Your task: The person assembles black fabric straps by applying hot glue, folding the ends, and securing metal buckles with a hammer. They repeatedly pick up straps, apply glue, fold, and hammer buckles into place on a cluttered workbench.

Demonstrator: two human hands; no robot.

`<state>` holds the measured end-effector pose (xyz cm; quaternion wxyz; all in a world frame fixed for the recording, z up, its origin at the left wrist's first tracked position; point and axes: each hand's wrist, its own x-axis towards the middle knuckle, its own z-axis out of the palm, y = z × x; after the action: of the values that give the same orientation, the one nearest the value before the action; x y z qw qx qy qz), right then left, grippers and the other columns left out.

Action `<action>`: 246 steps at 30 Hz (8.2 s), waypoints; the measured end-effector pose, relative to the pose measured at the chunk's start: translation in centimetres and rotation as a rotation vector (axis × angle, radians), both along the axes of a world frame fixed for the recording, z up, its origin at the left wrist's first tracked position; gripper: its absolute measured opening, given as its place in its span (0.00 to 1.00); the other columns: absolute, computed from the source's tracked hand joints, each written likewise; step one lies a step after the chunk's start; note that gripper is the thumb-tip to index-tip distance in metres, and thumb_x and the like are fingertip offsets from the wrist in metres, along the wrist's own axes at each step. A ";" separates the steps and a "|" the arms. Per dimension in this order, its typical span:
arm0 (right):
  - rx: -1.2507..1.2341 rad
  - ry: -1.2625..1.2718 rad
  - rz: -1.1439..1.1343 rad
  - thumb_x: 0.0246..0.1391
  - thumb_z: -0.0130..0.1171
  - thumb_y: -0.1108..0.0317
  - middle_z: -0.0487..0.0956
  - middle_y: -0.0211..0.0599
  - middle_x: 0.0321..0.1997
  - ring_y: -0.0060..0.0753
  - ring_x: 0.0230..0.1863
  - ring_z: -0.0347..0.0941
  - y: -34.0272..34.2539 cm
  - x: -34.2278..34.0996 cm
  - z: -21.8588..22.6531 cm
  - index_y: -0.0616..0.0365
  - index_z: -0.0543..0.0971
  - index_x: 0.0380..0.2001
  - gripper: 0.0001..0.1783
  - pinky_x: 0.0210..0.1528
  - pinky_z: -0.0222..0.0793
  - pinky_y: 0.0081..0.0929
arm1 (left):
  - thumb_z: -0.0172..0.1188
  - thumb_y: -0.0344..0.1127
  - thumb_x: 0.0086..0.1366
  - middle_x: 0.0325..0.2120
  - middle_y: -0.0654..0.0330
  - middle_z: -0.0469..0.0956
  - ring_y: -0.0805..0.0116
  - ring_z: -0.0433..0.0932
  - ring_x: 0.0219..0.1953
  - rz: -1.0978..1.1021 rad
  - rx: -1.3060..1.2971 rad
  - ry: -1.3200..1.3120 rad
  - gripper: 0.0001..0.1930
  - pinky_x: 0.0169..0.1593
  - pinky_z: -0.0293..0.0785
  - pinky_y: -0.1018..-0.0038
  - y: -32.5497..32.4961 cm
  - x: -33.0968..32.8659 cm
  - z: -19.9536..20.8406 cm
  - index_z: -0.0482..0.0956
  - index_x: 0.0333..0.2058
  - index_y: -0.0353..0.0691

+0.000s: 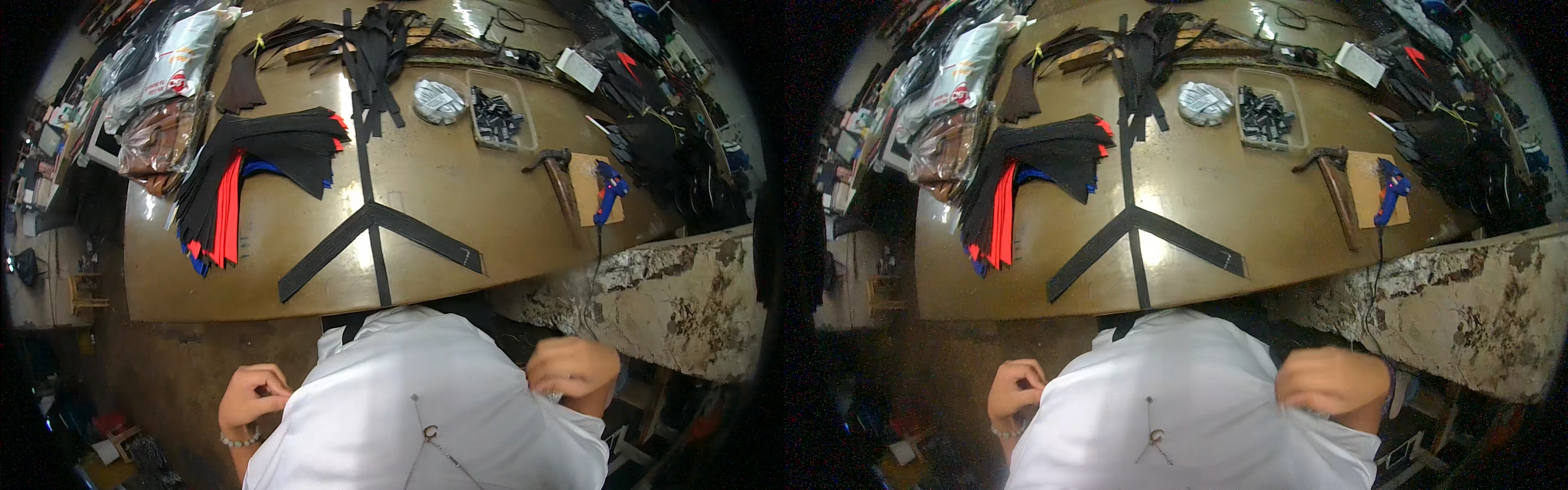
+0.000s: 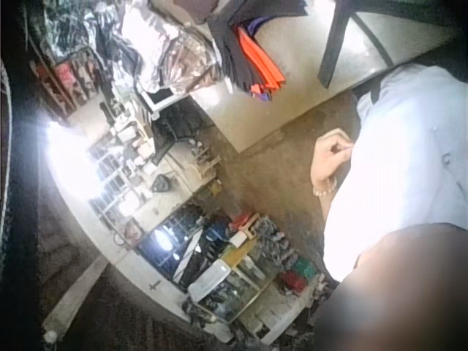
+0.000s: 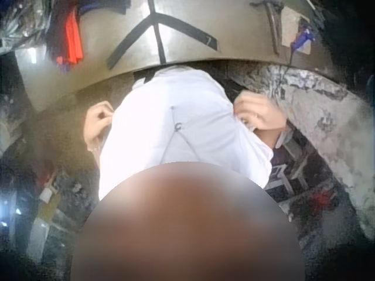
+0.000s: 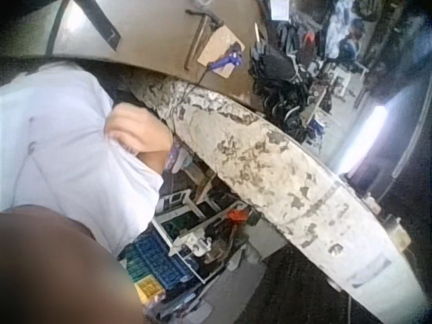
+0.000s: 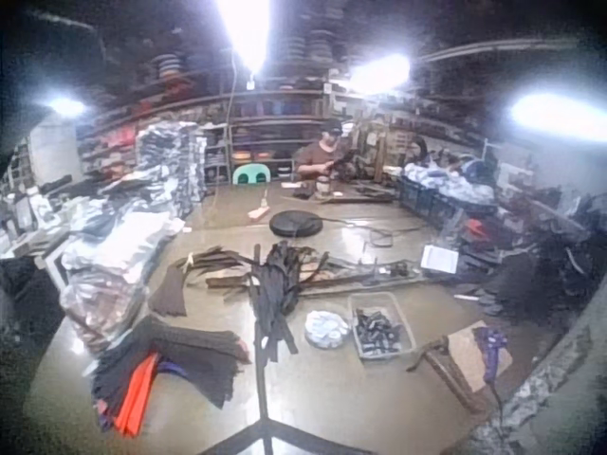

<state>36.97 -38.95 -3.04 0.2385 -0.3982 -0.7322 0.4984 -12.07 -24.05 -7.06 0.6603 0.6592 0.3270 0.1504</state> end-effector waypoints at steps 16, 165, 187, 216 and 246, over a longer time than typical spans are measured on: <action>-0.084 -0.047 0.037 0.56 0.64 0.63 0.80 0.42 0.41 0.40 0.38 0.78 2.0 2.4 0.6 0.60 0.80 0.38 0.12 0.44 0.73 0.33 | 0.67 0.33 0.58 0.32 0.59 0.84 0.73 0.81 0.32 -0.402 -0.102 0.460 0.08 0.34 0.74 0.77 4.1 1.3 2.3 0.84 0.35 0.37; 0.139 -0.104 -0.753 0.48 0.71 0.69 0.76 0.35 0.31 0.24 0.26 0.70 20.8 -10.9 -12.8 0.60 0.84 0.37 0.13 0.32 0.69 0.23 | 0.68 0.22 0.53 0.29 0.58 0.76 0.70 0.76 0.27 0.288 0.609 0.082 0.09 0.32 0.74 0.74 10.3 19.2 -8.2 0.82 0.34 0.34; -0.124 0.123 -0.600 0.53 0.65 0.75 0.73 0.35 0.30 0.22 0.17 0.75 26.2 -10.2 -12.3 0.68 0.79 0.38 0.10 0.17 0.70 0.22 | 0.75 0.30 0.49 0.23 0.60 0.73 0.73 0.70 0.22 0.341 0.463 0.222 0.18 0.29 0.71 0.74 11.3 20.1 -7.4 0.80 0.38 0.32; 0.946 -0.618 -0.120 0.53 0.52 0.66 0.78 0.21 0.52 0.30 0.45 0.73 20.5 -6.5 -12.6 0.48 0.80 0.50 0.20 0.41 0.71 0.26 | 0.66 0.35 0.61 0.25 0.60 0.69 0.70 0.68 0.24 0.243 0.614 0.292 0.18 0.32 0.70 0.74 10.7 20.0 -7.2 0.82 0.52 0.44; 0.080 -0.326 -0.798 0.67 0.50 0.53 0.78 0.62 0.28 0.69 0.30 0.75 13.8 -12.3 -8.2 0.64 0.70 0.36 0.20 0.31 0.72 0.55 | 0.66 0.26 0.57 0.37 0.57 0.79 0.58 0.74 0.40 0.556 0.924 0.194 0.06 0.44 0.73 0.66 7.3 16.3 -8.9 0.84 0.36 0.37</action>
<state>24.70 -25.12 -11.20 0.3089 -0.7142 -0.5677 0.2688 4.22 -16.79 -16.00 0.2045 0.7801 0.4482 0.3858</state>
